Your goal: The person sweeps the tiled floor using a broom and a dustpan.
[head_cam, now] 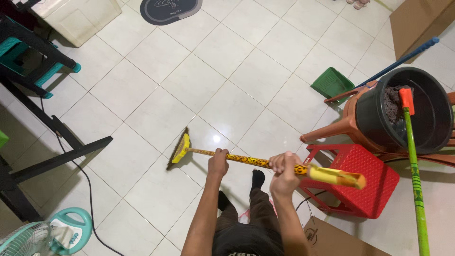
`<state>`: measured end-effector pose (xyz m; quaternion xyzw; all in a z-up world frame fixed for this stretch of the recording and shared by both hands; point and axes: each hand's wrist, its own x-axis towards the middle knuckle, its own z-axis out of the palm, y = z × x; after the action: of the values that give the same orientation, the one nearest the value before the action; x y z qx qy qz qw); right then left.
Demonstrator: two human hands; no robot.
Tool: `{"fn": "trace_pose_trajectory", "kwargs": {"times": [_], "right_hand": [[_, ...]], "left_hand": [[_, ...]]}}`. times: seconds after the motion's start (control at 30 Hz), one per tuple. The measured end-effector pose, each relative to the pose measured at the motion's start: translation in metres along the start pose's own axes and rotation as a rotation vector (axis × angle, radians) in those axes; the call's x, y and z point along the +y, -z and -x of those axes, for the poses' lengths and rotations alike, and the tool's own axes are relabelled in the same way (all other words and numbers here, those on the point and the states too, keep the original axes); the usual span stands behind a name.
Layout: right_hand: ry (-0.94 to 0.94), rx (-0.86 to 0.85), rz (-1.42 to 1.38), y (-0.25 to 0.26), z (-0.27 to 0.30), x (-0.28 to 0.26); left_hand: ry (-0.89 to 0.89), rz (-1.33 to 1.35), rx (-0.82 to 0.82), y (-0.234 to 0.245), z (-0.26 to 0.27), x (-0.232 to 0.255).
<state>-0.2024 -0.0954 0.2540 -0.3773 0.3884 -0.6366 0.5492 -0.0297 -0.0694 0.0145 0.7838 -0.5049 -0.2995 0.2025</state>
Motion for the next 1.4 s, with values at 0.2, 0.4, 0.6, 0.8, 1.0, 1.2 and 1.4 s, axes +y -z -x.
{"fn": "trace_pose_trajectory", "kwargs": {"times": [0.2,0.4,0.6,0.8,1.0,1.2,1.4], "right_hand": [[-0.013,-0.057,0.0,0.008,0.006,-0.009],[0.215,-0.048,0.079,0.04,-0.014,-0.045],[0.266,0.001,0.056,0.048,-0.028,-0.073],[0.251,0.155,-0.018,0.043,-0.034,-0.048],[0.192,0.223,-0.035,0.055,-0.055,-0.034],[0.222,0.181,-0.004,0.028,-0.076,-0.037],[0.182,0.214,-0.047,0.009,-0.089,-0.049]], "left_hand": [[0.059,-0.005,-0.063,-0.016,0.003,0.01],[-0.121,0.136,-0.164,-0.041,0.009,0.081],[-0.207,0.074,-0.163,-0.039,0.014,0.12],[-0.234,0.176,-0.177,-0.03,0.013,0.112],[-0.106,0.179,-0.076,0.011,-0.005,0.069],[-0.207,0.18,0.077,0.057,-0.015,0.059],[-0.206,0.255,0.079,0.093,-0.023,0.066]]}}
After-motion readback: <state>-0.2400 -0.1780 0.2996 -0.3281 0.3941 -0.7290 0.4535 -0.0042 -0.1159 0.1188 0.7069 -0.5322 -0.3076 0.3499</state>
